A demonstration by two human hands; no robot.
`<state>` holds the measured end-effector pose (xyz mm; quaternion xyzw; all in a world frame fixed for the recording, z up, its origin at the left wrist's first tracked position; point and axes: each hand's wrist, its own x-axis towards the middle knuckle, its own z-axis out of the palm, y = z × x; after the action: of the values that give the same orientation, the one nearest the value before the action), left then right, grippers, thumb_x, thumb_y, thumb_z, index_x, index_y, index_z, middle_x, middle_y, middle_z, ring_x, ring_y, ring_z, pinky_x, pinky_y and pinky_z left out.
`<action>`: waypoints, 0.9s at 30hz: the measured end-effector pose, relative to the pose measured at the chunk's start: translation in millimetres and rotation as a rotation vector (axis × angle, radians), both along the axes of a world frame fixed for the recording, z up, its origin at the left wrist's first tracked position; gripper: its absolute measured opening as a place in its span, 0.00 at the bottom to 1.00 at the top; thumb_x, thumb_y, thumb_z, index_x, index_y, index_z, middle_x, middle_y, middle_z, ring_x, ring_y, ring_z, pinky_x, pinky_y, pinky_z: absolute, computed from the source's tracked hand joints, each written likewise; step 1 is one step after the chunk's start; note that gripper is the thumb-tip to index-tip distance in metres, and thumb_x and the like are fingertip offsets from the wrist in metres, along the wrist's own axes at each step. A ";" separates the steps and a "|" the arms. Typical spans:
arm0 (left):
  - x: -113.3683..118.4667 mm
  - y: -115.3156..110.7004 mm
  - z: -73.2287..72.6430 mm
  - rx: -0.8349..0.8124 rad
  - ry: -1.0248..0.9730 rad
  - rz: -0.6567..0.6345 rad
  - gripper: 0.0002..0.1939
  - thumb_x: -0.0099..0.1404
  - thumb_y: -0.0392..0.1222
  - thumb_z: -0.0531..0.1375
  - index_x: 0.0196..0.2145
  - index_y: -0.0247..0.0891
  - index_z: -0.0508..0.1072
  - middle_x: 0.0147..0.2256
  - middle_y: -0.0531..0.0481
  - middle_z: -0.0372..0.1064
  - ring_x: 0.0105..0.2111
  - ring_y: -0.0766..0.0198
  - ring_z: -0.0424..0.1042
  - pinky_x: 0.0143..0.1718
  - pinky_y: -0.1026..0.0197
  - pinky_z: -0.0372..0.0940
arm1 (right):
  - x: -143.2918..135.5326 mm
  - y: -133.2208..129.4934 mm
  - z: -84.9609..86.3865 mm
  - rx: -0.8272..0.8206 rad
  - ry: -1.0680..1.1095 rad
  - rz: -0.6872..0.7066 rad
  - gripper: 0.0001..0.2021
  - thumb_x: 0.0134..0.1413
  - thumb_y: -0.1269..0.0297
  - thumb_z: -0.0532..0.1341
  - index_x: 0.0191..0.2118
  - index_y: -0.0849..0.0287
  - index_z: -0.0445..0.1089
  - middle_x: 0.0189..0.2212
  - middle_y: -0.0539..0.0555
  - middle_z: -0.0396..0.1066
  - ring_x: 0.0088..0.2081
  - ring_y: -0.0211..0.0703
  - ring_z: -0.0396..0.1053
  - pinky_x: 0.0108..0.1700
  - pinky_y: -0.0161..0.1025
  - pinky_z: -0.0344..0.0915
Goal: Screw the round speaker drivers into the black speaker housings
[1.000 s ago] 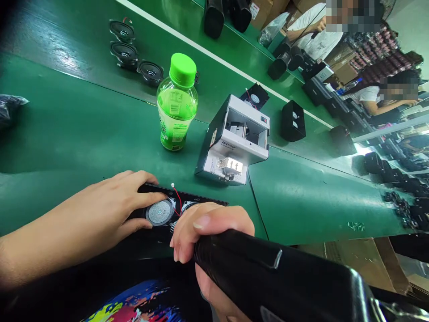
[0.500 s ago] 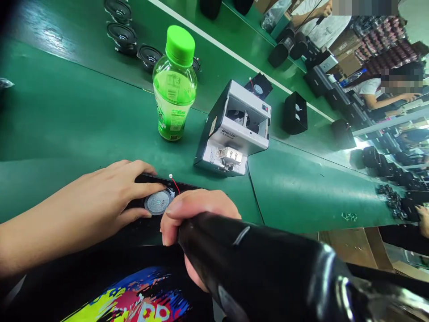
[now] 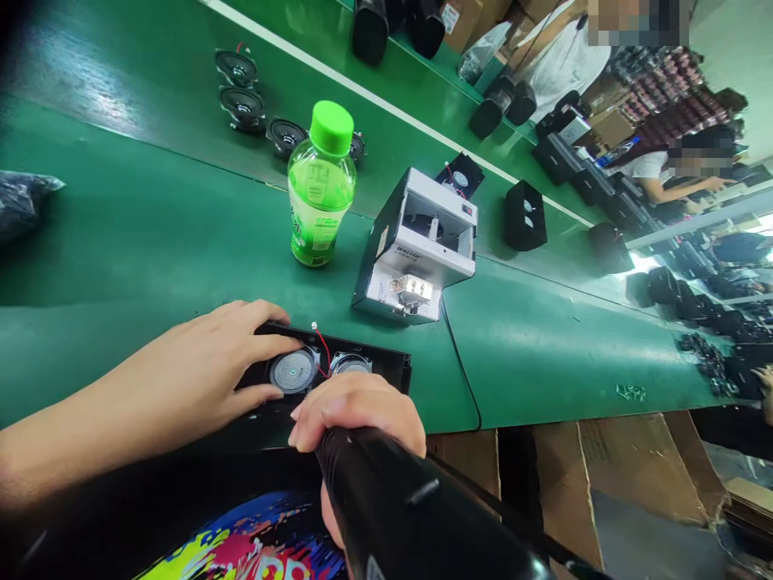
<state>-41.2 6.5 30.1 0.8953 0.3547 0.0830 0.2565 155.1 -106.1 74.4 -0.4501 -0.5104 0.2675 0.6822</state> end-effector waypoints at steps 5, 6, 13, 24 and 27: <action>-7.5 4.0 -5.6 -0.025 -0.011 0.002 0.22 0.72 0.46 0.78 0.62 0.54 0.94 0.65 0.40 0.86 0.59 0.35 0.88 0.61 0.30 0.85 | 22.8 -3.7 33.3 -0.075 0.119 -0.008 0.24 0.84 0.27 0.68 0.59 0.35 0.93 0.25 0.46 0.80 0.21 0.52 0.77 0.27 0.54 0.81; -9.0 4.8 -6.5 -0.026 -0.022 0.002 0.22 0.72 0.47 0.78 0.62 0.55 0.94 0.64 0.40 0.86 0.59 0.35 0.88 0.61 0.30 0.86 | 35.2 -1.2 44.3 -0.040 0.126 -0.033 0.27 0.83 0.24 0.67 0.61 0.36 0.93 0.24 0.45 0.77 0.20 0.51 0.74 0.26 0.54 0.79; 4.4 6.5 -11.6 -0.017 -0.060 -0.020 0.20 0.71 0.44 0.77 0.59 0.59 0.95 0.63 0.43 0.87 0.57 0.36 0.90 0.56 0.32 0.89 | 113.2 79.7 74.1 0.212 -0.066 -0.153 0.37 0.68 0.11 0.69 0.46 0.42 0.88 0.26 0.46 0.76 0.23 0.48 0.73 0.29 0.46 0.74; -35.3 -12.9 -59.2 -0.074 -0.301 0.059 0.75 0.66 0.66 0.87 0.96 0.68 0.49 0.95 0.41 0.55 0.87 0.24 0.71 0.80 0.30 0.83 | 114.0 111.9 46.0 0.218 0.084 -0.182 0.41 0.72 0.11 0.65 0.51 0.49 0.85 0.21 0.42 0.72 0.16 0.41 0.65 0.19 0.38 0.64; -40.2 -22.0 -72.3 -0.088 -0.272 0.103 0.86 0.63 0.58 0.89 0.98 0.67 0.36 0.93 0.40 0.62 0.85 0.24 0.76 0.81 0.29 0.83 | 115.4 101.2 50.7 0.139 0.116 -0.147 0.41 0.68 0.10 0.69 0.50 0.48 0.87 0.21 0.42 0.74 0.16 0.42 0.67 0.19 0.39 0.64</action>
<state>-81.4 -15.6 -42.1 0.8443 0.3656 0.2010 0.3363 270.5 -4.9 125.1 -0.4219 -0.4531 0.2063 0.7577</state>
